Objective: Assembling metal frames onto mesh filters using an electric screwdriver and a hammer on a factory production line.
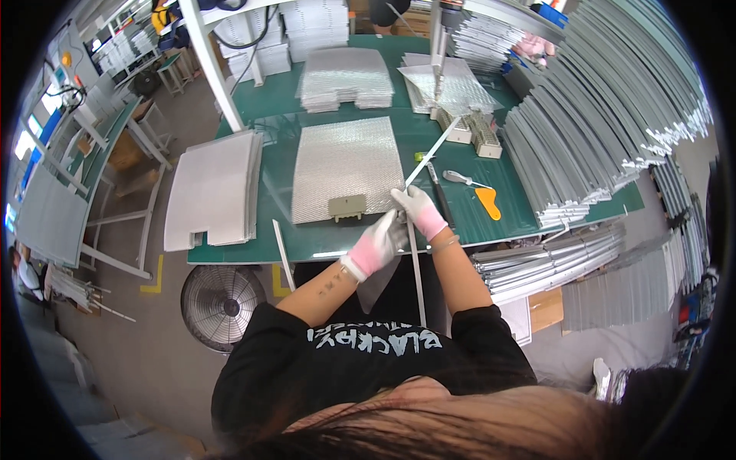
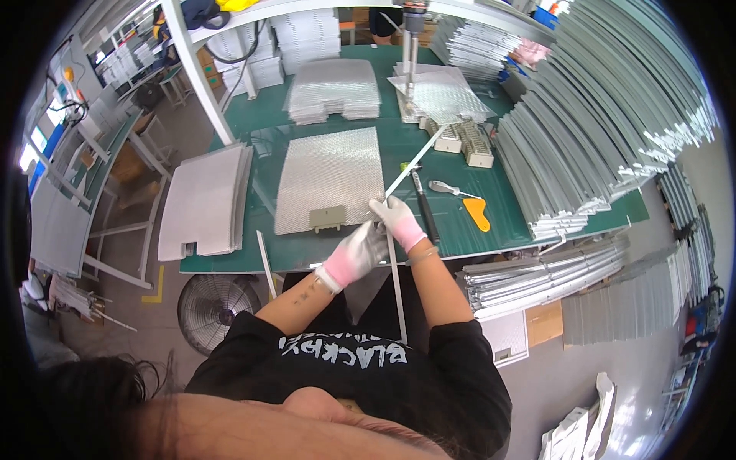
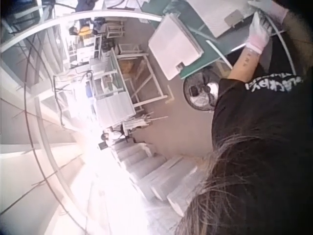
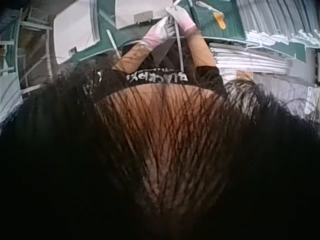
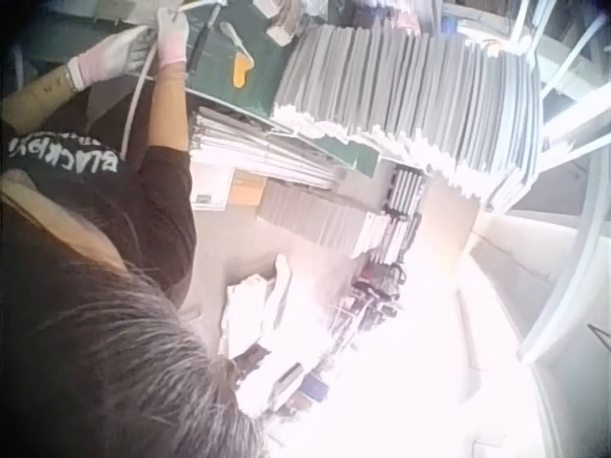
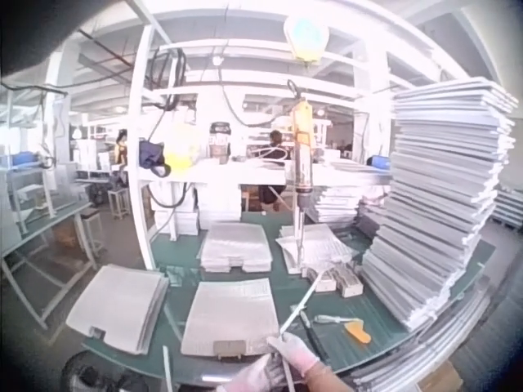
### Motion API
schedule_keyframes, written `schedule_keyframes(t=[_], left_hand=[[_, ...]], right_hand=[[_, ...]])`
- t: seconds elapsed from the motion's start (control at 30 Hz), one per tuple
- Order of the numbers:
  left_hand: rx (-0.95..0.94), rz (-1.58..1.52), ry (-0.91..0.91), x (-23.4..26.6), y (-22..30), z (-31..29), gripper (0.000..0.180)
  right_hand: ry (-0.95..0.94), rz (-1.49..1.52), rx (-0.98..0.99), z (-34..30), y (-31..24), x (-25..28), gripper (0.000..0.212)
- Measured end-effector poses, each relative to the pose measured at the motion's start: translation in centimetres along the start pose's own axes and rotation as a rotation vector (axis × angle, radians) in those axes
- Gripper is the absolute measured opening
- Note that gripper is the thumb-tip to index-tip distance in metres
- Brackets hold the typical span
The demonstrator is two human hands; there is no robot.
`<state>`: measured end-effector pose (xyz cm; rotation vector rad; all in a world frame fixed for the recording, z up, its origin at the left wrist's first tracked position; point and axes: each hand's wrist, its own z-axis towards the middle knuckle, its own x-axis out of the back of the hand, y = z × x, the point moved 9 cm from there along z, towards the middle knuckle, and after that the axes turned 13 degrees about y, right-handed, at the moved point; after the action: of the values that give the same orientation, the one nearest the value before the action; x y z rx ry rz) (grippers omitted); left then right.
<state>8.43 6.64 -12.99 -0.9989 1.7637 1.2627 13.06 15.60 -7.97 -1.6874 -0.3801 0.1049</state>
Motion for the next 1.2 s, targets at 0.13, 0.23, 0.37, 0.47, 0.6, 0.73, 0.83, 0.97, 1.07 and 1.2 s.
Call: schedule_keyframes(t=[0.13, 0.23, 0.37, 0.47, 0.6, 0.73, 0.83, 0.97, 1.07, 1.2], left_hand=[[-0.654, 1.155, 0.103, -5.2, 10.4, -10.8, 0.038], [-0.764, 1.451, 0.577, 8.0, 21.4, -11.8, 0.037], [-0.368, 0.236, 0.296, 6.0, 19.7, -11.8, 0.039], [-0.461, 0.597, 0.302, 4.9, 19.4, -12.5, 0.045], [-0.595, 0.728, 0.532, 4.1, 19.8, -13.8, 0.047], [-0.824, 0.853, 0.576, 0.5, 19.4, -15.9, 0.060], [-1.000, 0.730, 0.482, -2.5, 18.5, -17.4, 0.071], [-0.995, 0.694, 0.380, -5.2, 18.7, -20.5, 0.063], [-0.803, 0.671, 0.546, -1.4, 17.9, -23.5, 0.032], [-1.239, 0.540, 0.603, -4.2, 18.0, -29.6, 0.023]], right_hand=[[-0.040, 0.108, -0.084, 0.9, 1.9, 1.1, 0.021], [-0.166, 0.326, -0.113, -0.1, 0.8, -0.6, 0.014], [-0.160, 0.281, -0.110, -0.9, 1.5, -1.0, 0.012], [-0.142, 0.387, -0.084, -1.6, 1.3, 0.2, 0.015], [-0.095, 0.436, -0.022, -4.2, -1.0, 2.6, 0.017], [-0.087, 0.433, 0.040, -5.9, -3.5, 3.6, 0.006], [-0.081, 0.436, 0.059, -6.4, -3.4, 4.0, 0.008], [-0.074, 0.453, 0.148, -8.8, -6.5, 4.4, 0.010], [-0.079, 0.266, 0.288, -12.0, -9.9, 3.8, 0.013], [-0.123, 0.261, 0.427, -14.4, -13.7, 1.6, 0.010]])
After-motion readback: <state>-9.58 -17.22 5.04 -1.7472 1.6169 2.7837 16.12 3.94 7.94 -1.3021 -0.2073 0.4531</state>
